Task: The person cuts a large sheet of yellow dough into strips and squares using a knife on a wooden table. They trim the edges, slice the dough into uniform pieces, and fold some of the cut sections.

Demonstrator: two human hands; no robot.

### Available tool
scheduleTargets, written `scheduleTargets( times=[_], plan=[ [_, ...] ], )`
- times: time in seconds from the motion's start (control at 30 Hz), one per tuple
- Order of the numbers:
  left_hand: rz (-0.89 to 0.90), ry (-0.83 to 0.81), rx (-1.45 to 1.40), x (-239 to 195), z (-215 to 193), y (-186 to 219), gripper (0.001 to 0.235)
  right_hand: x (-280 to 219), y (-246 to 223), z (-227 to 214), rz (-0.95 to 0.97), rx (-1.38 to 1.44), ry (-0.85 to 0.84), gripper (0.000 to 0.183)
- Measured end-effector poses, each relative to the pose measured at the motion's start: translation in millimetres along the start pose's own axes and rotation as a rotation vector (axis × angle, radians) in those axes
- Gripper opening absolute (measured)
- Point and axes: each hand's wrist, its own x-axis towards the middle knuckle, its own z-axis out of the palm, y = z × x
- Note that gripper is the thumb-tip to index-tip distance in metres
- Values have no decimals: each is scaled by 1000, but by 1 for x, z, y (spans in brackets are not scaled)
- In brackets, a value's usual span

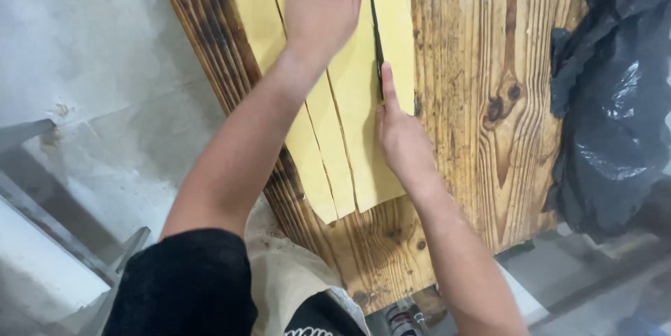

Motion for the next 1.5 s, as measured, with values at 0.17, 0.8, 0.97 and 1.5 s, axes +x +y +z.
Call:
scheduleTargets(
  times=[0.17,0.8,0.97,1.5],
  plan=[
    [-12,-387,-106,-74,-36,50,63,7,21,19,-44,-28,55,63],
    [49,-501,-134,-202,-19,117,65,-153,59,38,71,-28,-137,66],
    [86,-464,-136,-206,-17,116,65,-176,86,92,169,-47,-174,66],
    [164,-523,-148,-266,-25,146,69,-285,140,136,260,63,-108,68]
  ],
)
